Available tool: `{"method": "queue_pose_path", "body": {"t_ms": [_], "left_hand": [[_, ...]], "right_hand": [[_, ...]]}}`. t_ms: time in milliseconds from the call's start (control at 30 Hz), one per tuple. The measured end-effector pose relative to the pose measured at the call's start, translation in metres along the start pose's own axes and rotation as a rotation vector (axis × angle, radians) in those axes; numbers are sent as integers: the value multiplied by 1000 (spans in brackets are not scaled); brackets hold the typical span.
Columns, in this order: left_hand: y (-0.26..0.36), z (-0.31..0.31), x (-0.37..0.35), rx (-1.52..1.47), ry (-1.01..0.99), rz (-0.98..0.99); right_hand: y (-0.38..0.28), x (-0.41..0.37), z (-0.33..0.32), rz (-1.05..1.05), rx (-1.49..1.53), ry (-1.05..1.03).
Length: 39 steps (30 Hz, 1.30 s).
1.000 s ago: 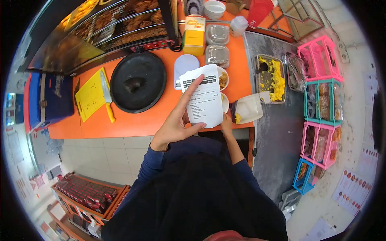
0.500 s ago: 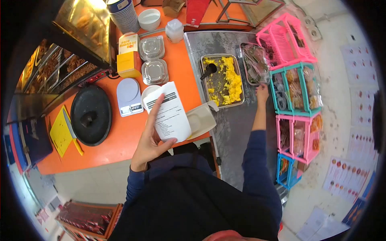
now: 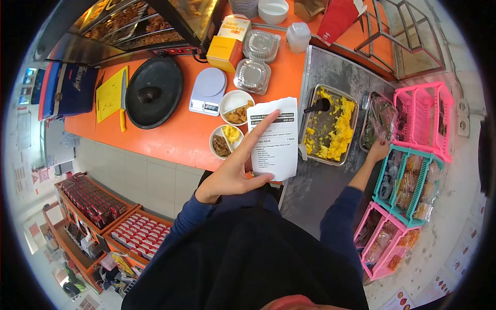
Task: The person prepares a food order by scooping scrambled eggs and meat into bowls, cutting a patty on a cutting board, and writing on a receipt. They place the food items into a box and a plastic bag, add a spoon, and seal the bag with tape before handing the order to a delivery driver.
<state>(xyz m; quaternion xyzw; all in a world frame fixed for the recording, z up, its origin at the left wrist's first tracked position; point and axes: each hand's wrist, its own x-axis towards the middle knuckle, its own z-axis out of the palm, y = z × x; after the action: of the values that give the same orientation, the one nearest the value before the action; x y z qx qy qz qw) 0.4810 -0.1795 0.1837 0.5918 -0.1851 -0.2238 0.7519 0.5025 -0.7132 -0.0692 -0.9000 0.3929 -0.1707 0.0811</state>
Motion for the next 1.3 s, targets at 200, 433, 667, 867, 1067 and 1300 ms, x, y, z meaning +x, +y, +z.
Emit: {"method": "queue_pose_path", "body": {"t_ms": [200,433,667,867,1067,1300], "left_hand": [[20,-30,-24,-23,52,56],[48,-85,-66,-89,164,89],[65,-120,-85,-162,-25,108],[65,-153,-86,-167,-115,125],[60,-180,-81,-179,-105,93],[-75,-272,-70,681,417,-101]], "right_hand": [[-175,-115,-72,44,1251,-515],[-344,-226,-20,-164,1226,-1171],[-434,-292,5,-783,1011,-759],[-444,-310,7,-745,899,-659],[-398,-335,-11,-363,1002,-522],[-299,-435,-78,174,143,-1253]]}}
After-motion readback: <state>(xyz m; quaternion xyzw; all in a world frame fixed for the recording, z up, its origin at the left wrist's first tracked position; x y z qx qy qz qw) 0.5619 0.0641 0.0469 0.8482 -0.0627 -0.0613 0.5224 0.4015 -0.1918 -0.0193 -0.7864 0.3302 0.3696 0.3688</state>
